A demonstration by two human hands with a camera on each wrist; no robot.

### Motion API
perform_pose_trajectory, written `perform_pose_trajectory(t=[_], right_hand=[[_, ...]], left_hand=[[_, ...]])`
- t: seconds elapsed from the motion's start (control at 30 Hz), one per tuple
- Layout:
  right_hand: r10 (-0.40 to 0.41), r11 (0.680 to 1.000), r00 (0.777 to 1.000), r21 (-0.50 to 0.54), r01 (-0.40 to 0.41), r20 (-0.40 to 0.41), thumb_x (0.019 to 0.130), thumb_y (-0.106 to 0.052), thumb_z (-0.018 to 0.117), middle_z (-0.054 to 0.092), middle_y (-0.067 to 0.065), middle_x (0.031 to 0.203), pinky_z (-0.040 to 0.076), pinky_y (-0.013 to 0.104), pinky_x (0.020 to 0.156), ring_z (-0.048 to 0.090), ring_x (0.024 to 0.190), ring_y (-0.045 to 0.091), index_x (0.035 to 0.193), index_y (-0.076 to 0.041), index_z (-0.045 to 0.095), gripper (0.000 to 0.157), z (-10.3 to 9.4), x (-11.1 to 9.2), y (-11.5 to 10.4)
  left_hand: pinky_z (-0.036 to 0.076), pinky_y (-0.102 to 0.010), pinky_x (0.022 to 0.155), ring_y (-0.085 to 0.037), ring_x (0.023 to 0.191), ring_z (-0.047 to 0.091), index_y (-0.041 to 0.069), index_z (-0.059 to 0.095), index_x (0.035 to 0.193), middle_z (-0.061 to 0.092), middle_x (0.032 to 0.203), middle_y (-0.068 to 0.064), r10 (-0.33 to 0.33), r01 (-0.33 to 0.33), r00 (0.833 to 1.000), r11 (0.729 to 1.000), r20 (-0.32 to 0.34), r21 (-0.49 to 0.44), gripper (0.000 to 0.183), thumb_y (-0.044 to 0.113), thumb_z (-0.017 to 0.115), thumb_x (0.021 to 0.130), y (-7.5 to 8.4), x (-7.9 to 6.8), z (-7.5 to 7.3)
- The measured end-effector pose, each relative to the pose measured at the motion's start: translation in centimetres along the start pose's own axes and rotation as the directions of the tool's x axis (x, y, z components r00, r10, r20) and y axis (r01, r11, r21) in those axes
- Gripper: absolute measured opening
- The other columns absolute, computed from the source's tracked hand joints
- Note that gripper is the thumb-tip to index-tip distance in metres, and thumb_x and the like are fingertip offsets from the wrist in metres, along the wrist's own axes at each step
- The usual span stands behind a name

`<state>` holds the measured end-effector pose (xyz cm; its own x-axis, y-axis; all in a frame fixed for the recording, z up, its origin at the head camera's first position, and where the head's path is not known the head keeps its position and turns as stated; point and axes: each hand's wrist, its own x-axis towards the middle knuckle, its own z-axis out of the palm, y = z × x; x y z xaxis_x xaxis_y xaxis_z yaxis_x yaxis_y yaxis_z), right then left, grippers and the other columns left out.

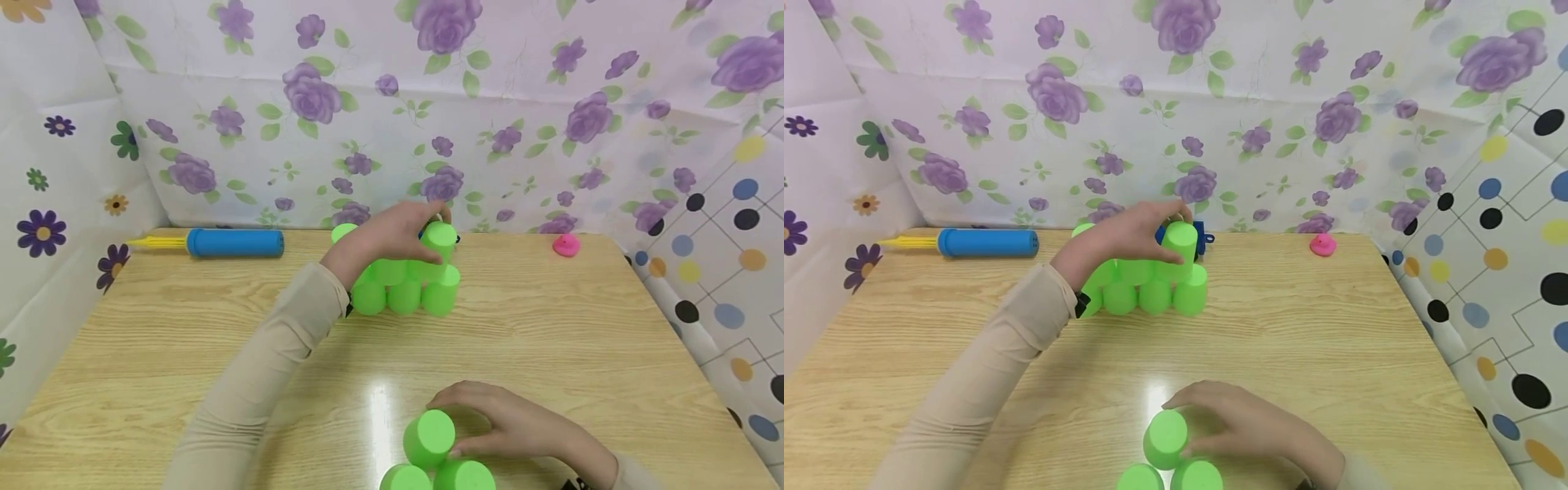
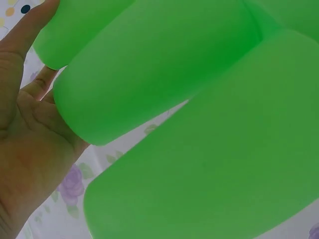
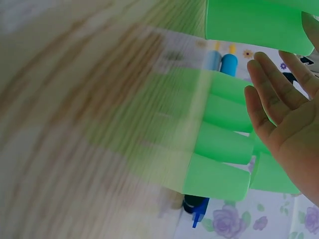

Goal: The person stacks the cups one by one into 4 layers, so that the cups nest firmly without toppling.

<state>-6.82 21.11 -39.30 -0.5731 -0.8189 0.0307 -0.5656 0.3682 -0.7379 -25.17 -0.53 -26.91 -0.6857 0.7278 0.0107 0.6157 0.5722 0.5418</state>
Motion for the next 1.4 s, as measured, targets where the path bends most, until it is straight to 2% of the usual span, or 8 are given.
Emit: perform_pose_trajectory(t=[0.17, 0.33, 0.6, 0.83, 0.97, 1.2, 1.33, 1.4], right_hand=[[0.010, 1.000, 1.000, -0.009, -0.010, -0.004, 0.085, -0.038, 0.067, 0.053, -0.019, 0.124, 0.044, 0.028, 0.096, 0.050, 0.116, 0.004, 0.129, -0.033, 0.049, 0.048, 0.1, 0.0, 0.0], [0.029, 1.000, 1.000, 0.001, -0.029, 0.000, 0.084, -0.039, 0.067, 0.053, -0.019, 0.124, 0.044, 0.028, 0.096, 0.050, 0.116, 0.003, 0.128, -0.034, 0.049, 0.048, 0.1, 0.0, 0.0], [-0.028, 0.999, 1.000, -0.016, 0.028, -0.011, 0.085, -0.033, 0.068, 0.054, -0.014, 0.125, 0.046, 0.030, 0.094, 0.051, 0.115, 0.006, 0.129, -0.028, 0.049, 0.049, 0.2, 0.0, 0.1], [-0.019, 1.000, 1.000, -0.024, 0.019, -0.002, 0.085, -0.036, 0.067, 0.054, -0.015, 0.125, 0.045, 0.029, 0.095, 0.051, 0.116, 0.006, 0.130, -0.029, 0.048, 0.049, 0.3, 0.1, 0.1], [-0.016, 1.000, 1.000, -0.015, 0.016, -0.002, 0.085, -0.037, 0.066, 0.054, -0.014, 0.125, 0.045, 0.029, 0.095, 0.052, 0.115, 0.008, 0.130, -0.028, 0.048, 0.049, 0.2, 0.1, 0.1], [-0.019, 1.000, 1.000, -0.008, 0.019, -0.009, 0.085, -0.037, 0.066, 0.054, -0.012, 0.126, 0.046, 0.033, 0.094, 0.053, 0.115, 0.011, 0.131, -0.026, 0.048, 0.050, 0.2, -0.1, 0.2], [-0.027, 0.999, 1.000, -0.021, 0.026, -0.005, 0.085, -0.038, 0.066, 0.054, -0.009, 0.127, 0.046, 0.032, 0.094, 0.053, 0.115, 0.011, 0.132, -0.022, 0.048, 0.053, 0.3, 0.1, 0.4], [-0.040, 0.999, 0.999, -0.024, 0.040, -0.005, 0.084, -0.038, 0.067, 0.055, -0.008, 0.127, 0.046, 0.032, 0.095, 0.053, 0.115, 0.011, 0.132, -0.020, 0.049, 0.055, 0.3, 0.3, 0.5]], left_hand=[[0.044, -0.029, 0.085, -0.014, 0.097, 0.054, 0.015, 0.046, 0.113, 0.057, 0.109, -0.002, -0.014, 0.014, 0.999, 1.000, 0.041, 0.007, 0.050, 0.027, 0.078, 0.077, 0.0, 0.2, 0.3], [0.044, -0.029, 0.085, -0.015, 0.096, 0.054, 0.016, 0.046, 0.112, 0.057, 0.108, -0.003, -0.031, 0.032, 0.998, 0.999, 0.052, -0.020, 0.049, 0.027, 0.078, 0.077, -0.3, 0.3, 0.4], [0.045, -0.029, 0.086, -0.015, 0.099, 0.054, 0.016, 0.045, 0.114, 0.057, 0.113, -0.004, -0.034, 0.035, 0.998, 0.999, 0.053, -0.021, 0.050, 0.027, 0.077, 0.078, -0.5, 0.2, 0.4], [0.044, -0.031, 0.091, -0.016, 0.107, 0.054, 0.017, 0.042, 0.128, 0.056, 0.122, -0.007, -0.045, 0.045, 0.998, 0.999, 0.042, 0.005, 0.061, 0.027, 0.076, 0.079, -0.5, 0.1, 0.4], [0.043, -0.033, 0.094, -0.018, 0.112, 0.052, 0.019, 0.038, 0.135, 0.053, 0.128, -0.006, -0.070, 0.068, 0.997, 0.996, 0.041, 0.055, 0.067, 0.030, 0.075, 0.080, -0.2, 0.0, 0.5], [0.033, -0.036, 0.107, -0.021, 0.130, 0.039, 0.019, 0.026, 0.145, 0.039, 0.145, -0.004, -0.109, 0.101, 0.993, 0.985, 0.048, 0.138, 0.081, 0.032, 0.074, 0.081, 0.1, -0.4, 0.5], [0.022, -0.042, 0.112, -0.023, 0.132, 0.037, 0.020, 0.026, 0.146, 0.039, 0.145, -0.005, -0.098, 0.096, 0.995, 0.977, 0.000, 0.193, 0.084, 0.037, 0.074, 0.080, 0.2, -0.9, 0.1], [0.021, -0.045, 0.112, -0.024, 0.130, 0.039, 0.020, 0.028, 0.145, 0.042, 0.142, -0.006, -0.076, 0.083, 0.996, 0.973, -0.041, 0.217, 0.082, 0.039, 0.073, 0.080, 0.5, -1.3, -0.3]])
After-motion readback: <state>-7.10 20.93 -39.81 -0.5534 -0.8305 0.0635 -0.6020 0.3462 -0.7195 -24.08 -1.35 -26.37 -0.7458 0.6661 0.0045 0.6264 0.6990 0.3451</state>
